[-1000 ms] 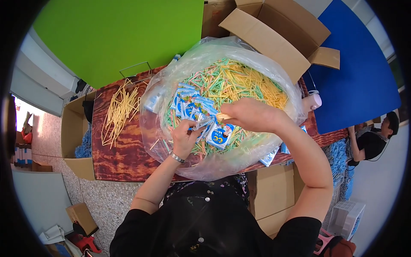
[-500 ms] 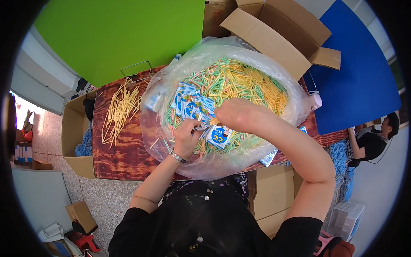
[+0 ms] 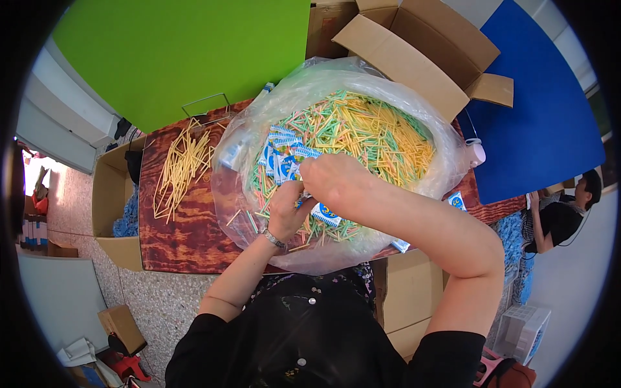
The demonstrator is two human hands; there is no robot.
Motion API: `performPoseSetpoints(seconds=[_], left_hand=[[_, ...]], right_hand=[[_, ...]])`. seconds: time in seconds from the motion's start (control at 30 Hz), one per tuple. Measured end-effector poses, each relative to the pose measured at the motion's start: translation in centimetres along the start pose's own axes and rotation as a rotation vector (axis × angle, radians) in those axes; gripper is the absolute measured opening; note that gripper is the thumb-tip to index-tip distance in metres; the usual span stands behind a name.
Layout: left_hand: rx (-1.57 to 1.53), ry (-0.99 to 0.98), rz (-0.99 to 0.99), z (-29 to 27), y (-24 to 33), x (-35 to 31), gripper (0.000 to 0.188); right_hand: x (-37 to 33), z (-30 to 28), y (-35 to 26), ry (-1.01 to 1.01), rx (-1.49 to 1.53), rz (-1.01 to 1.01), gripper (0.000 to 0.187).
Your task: Arranging and packing instant noodle packets into a large clear plastic ball filled with shredded yellow paper.
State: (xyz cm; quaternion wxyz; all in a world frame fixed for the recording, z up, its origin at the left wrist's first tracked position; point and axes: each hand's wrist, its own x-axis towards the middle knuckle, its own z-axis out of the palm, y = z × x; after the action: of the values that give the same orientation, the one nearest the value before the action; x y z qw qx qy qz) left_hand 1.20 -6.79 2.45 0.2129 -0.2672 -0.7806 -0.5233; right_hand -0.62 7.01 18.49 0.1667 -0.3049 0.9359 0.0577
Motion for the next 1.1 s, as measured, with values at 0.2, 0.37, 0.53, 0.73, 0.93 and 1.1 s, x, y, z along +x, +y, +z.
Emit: performPoseSetpoints(seconds=[0.2, 0.37, 0.53, 0.73, 0.93, 1.1], left_hand=[[-0.184, -0.135, -0.204, -0.3, -1.3, -1.4, 0.033], [-0.376, -0.158, -0.375, 0.2, -2.1, -4.2, 0.035], [-0.436, -0.173, -0.567, -1.4, -0.9, -4.6, 0.043], [0.292, -0.165, -0.271, -1.4, -3.6, -4.7, 0.065], [0.117, -0.145, -0.421, 0.1, -5.4, -4.8, 0.072], [0.324, -0.129, -0.362, -1.2, -5.9, -5.9, 0.060]], right_hand=[[-2.6, 1.7, 3.1, 0.345, 0.133, -0.053, 0.060], [-3.3, 7.7, 1.0, 0.278, 0.717, -0.053, 0.063], [-1.3, 12.9, 1.8, 0.514, 0.784, 0.050, 0.034], [2.8, 15.0, 2.0, 0.504, 0.847, 0.144, 0.022], [3.9, 16.1, 1.6, 0.626, 0.563, 0.292, 0.027], [5.1, 13.9, 0.5, 0.741, 0.350, 0.308, 0.047]])
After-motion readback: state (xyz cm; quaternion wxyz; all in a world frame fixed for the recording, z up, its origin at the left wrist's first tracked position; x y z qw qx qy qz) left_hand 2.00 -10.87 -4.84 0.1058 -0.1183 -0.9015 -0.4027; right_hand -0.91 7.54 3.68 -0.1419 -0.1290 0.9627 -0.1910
